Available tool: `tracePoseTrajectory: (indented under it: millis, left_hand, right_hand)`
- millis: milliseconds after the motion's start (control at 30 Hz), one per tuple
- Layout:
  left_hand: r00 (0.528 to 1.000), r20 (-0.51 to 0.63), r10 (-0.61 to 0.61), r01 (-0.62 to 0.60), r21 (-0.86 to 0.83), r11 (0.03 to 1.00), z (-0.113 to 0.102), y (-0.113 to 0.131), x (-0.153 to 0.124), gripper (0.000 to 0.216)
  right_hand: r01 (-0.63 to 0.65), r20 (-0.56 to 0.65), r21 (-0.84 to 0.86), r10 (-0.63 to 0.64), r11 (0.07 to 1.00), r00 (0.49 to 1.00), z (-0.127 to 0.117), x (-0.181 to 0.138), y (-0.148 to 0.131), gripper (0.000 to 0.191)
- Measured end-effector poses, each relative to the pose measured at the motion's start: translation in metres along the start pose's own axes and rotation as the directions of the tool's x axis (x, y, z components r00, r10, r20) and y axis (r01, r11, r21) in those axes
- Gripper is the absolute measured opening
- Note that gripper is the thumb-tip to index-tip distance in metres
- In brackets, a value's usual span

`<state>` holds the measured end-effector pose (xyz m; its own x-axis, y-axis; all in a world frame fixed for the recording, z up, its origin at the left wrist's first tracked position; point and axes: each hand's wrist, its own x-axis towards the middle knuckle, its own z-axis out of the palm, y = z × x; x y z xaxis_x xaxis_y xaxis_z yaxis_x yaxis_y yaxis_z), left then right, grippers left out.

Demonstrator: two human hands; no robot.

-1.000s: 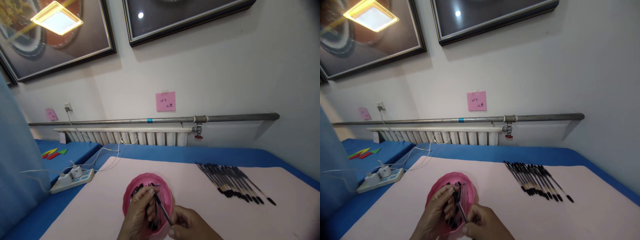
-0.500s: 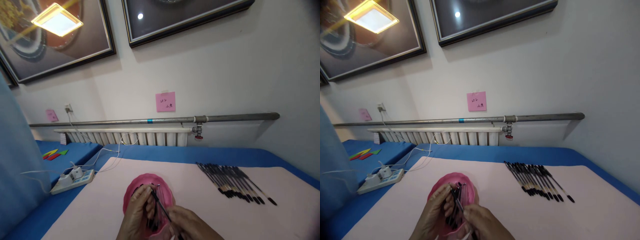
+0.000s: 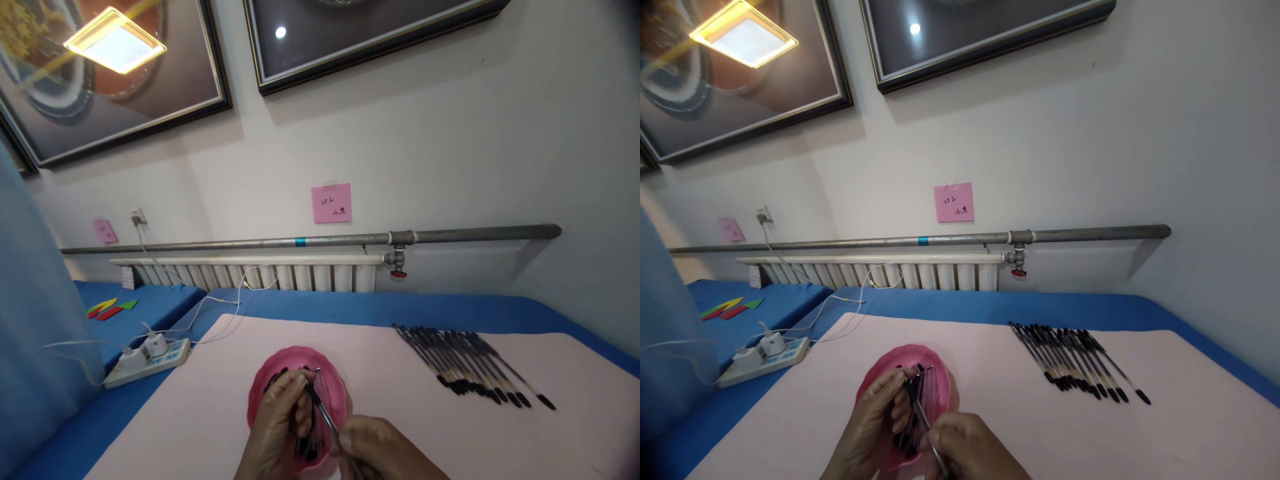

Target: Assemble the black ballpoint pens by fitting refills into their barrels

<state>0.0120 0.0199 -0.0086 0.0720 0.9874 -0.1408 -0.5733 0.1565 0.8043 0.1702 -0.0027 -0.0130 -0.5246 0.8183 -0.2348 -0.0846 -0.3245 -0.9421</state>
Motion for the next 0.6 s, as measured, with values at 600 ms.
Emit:
tracePoseTrajectory:
  millis: [600]
  left_hand:
    - [0.970, -0.199, 0.138, -0.115, 0.120, 0.986, -0.010, 0.014, 0.003, 0.035]
  right_hand:
    - [-0.018, -0.238, -0.116, -0.010, 0.993, 0.971, -0.003, 0.005, -0.005, 0.017]
